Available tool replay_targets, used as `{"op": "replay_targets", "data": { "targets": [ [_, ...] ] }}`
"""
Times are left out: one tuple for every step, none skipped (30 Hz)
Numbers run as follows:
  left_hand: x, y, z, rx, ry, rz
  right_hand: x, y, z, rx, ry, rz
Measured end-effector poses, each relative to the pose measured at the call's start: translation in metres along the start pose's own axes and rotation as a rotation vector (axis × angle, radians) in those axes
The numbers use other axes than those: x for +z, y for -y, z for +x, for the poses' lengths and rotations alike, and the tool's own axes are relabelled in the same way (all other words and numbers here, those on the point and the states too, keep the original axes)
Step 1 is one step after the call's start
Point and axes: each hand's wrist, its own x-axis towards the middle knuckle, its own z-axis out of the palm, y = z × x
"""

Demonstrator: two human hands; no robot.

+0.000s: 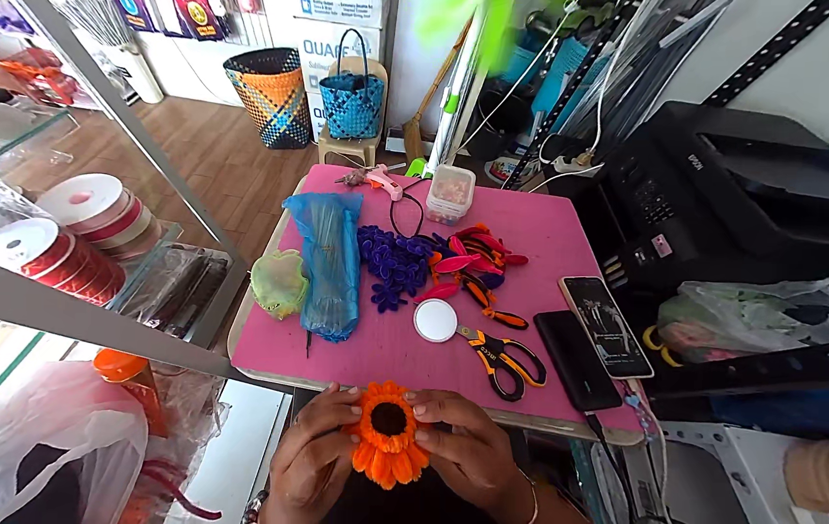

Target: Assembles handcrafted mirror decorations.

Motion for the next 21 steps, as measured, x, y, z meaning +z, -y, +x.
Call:
{"op": "replay_targets", "data": {
  "targets": [
    [0.001,0.000,0.001,-0.028,-0.005,-0.015,0.001,0.000,0.001,0.035,-0.016,0.010],
    [0.001,0.000,0.002,-0.061,-0.005,-0.023,0.001,0.000,0.002,0.080,-0.028,0.014],
    [0.001,0.001,0.002,-0.109,-0.001,-0.030,0.001,0.000,0.003,0.136,-0.033,0.019],
    [0.001,0.001,0.002,-0.175,0.004,-0.045,0.001,0.000,0.005,0.203,-0.038,0.030],
    [0.002,0.001,0.001,-0.262,0.011,-0.072,0.002,-0.001,0.005,0.281,-0.048,0.055],
    [0.004,0.001,0.000,-0.364,0.004,-0.119,0.003,-0.002,0.006,0.374,-0.063,0.093],
    [0.006,-0.001,0.000,-0.473,-0.014,-0.174,0.004,-0.002,0.006,0.478,-0.081,0.140],
    [0.008,-0.003,0.001,-0.586,-0.037,-0.231,0.005,-0.002,0.008,0.590,-0.096,0.192],
    [0.010,-0.004,0.003,-0.693,-0.060,-0.277,0.006,-0.002,0.011,0.696,-0.104,0.237],
    [0.012,-0.005,0.004,-0.785,-0.076,-0.303,0.006,-0.003,0.014,0.793,-0.102,0.268],
    [0.012,-0.004,0.006,-0.859,-0.078,-0.311,0.005,-0.005,0.017,0.875,-0.090,0.286],
    [0.012,-0.003,0.008,-0.912,-0.071,-0.301,0.005,-0.007,0.021,0.952,-0.072,0.292],
    [0.010,-0.001,0.008,-0.942,-0.062,-0.282,0.004,-0.011,0.024,1.023,-0.047,0.292],
    [0.007,0.000,0.009,-0.952,-0.060,-0.254,0.003,-0.016,0.028,1.087,-0.020,0.284],
    [0.003,0.001,0.010,-0.952,-0.073,-0.228,0.003,-0.022,0.032,1.138,0.004,0.262],
    [-0.003,0.001,0.011,-0.947,-0.098,-0.202,0.004,-0.028,0.036,1.168,0.022,0.230],
    [-0.010,-0.001,0.012,-0.935,-0.127,-0.175,0.005,-0.034,0.039,1.184,0.032,0.189],
    [-0.018,-0.003,0.012,-0.911,-0.154,-0.147,0.007,-0.039,0.042,1.189,0.038,0.138],
    [-0.028,-0.006,0.012,-0.884,-0.181,-0.118,0.009,-0.043,0.044,1.181,0.048,0.087],
    [-0.039,-0.010,0.011,-0.854,-0.204,-0.088,0.010,-0.045,0.045,1.158,0.058,0.039],
    [-0.050,-0.015,0.010,-0.818,-0.221,-0.046,0.012,-0.045,0.045,1.121,0.070,-0.012]
  ]
}}
